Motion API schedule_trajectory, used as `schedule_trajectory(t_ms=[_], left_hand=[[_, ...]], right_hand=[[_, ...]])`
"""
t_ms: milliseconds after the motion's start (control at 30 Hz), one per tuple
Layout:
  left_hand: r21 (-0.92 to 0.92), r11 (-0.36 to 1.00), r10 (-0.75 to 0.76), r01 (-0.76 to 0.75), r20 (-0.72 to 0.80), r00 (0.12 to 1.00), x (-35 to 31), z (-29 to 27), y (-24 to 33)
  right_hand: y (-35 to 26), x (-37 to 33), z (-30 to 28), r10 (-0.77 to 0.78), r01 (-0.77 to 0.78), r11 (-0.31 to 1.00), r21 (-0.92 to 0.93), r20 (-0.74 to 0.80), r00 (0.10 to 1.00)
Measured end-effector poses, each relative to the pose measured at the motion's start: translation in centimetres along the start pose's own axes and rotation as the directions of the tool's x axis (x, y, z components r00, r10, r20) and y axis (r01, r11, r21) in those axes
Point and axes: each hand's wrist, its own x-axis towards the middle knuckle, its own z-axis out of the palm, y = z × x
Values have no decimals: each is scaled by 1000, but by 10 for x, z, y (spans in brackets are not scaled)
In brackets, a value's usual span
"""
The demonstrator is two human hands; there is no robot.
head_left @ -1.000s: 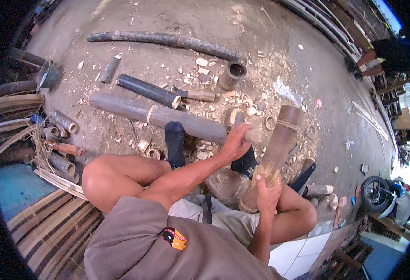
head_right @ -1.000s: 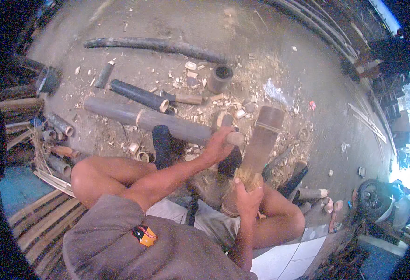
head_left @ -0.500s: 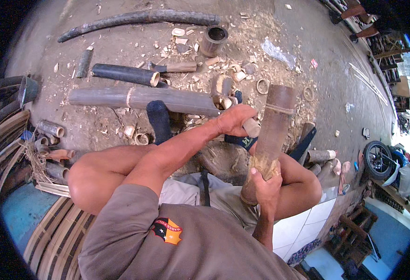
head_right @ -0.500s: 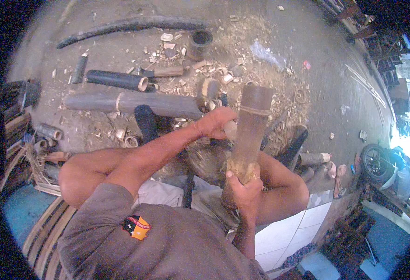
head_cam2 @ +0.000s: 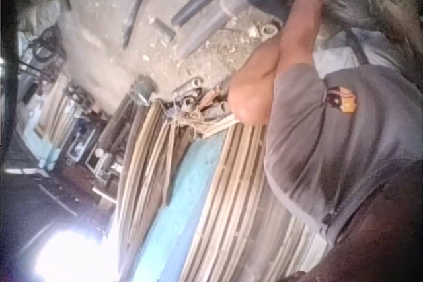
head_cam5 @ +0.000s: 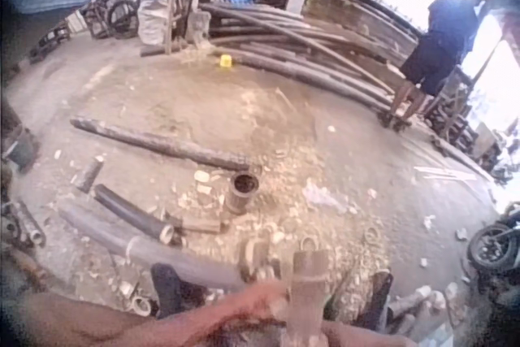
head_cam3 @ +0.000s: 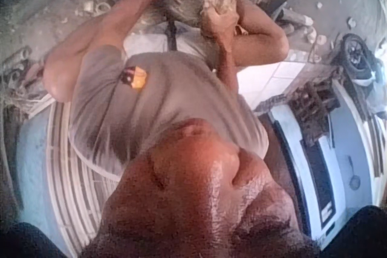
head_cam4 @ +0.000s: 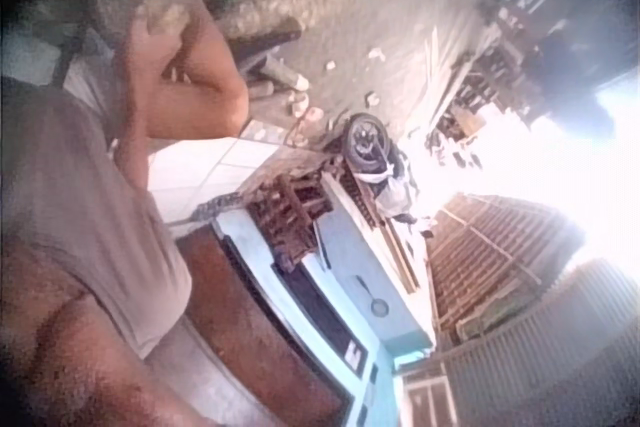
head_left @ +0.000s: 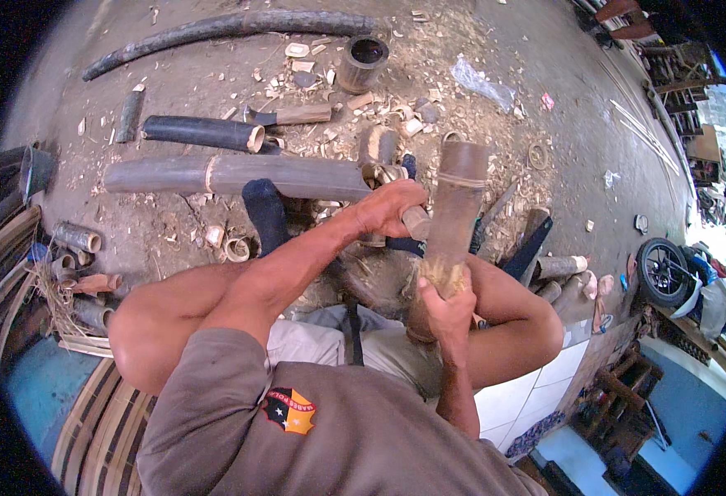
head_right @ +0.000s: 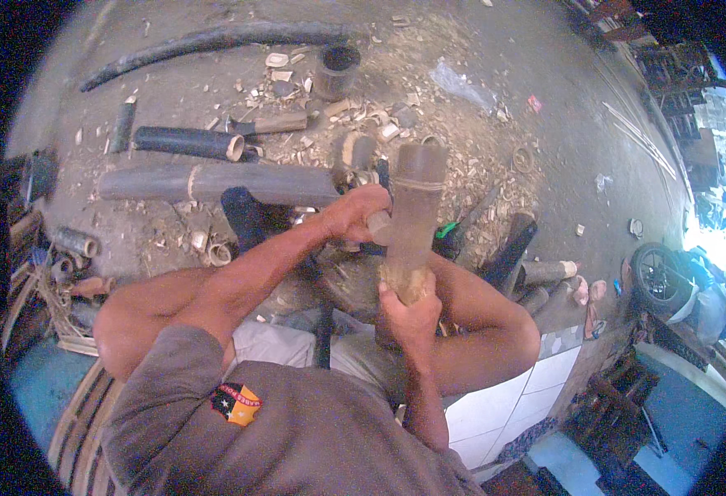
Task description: The person sits on the floor and repeatedly inserts a small bamboo piece into a larger bamboo tube, tapping it with a wooden mallet to seat it. The person adjusts the fit by rotating and reinserting the piece multiple times.
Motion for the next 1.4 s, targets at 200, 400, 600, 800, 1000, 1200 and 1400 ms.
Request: schedule_trajectory(t_ms=[200, 400, 600, 800, 1000, 1200, 1400], left_hand=[[-87, 985, -160, 146, -181, 970, 15, -12, 4], [-163, 895, -442, 415, -195, 876, 20, -10, 13], [-131, 936, -351, 327, -275, 895, 34, -23, -6], [-309, 906, -387, 288, -333, 860, 28, -7, 9], [-45, 997, -73, 61, -314, 947, 19, 18, 43], [-78, 983, -184, 167, -316, 931, 25, 10, 20], [-456, 783, -606, 424, -400, 688, 13, -30, -5]], right_hand=[[5, 10, 4, -194, 201, 979, 37, -142, 971], [-18, 17, -10, -138, 151, 985, 89, -146, 980], [-39, 50, -10, -115, 127, 979, -157, 84, 990], [-60, 42, -12, -127, 152, 963, -224, 125, 984], [-68, 25, -19, -46, 45, 994, 100, 10, 999], [-73, 25, -22, -122, 126, 984, 125, -41, 992], [-44, 48, 3, -87, 106, 980, -168, 114, 990]])
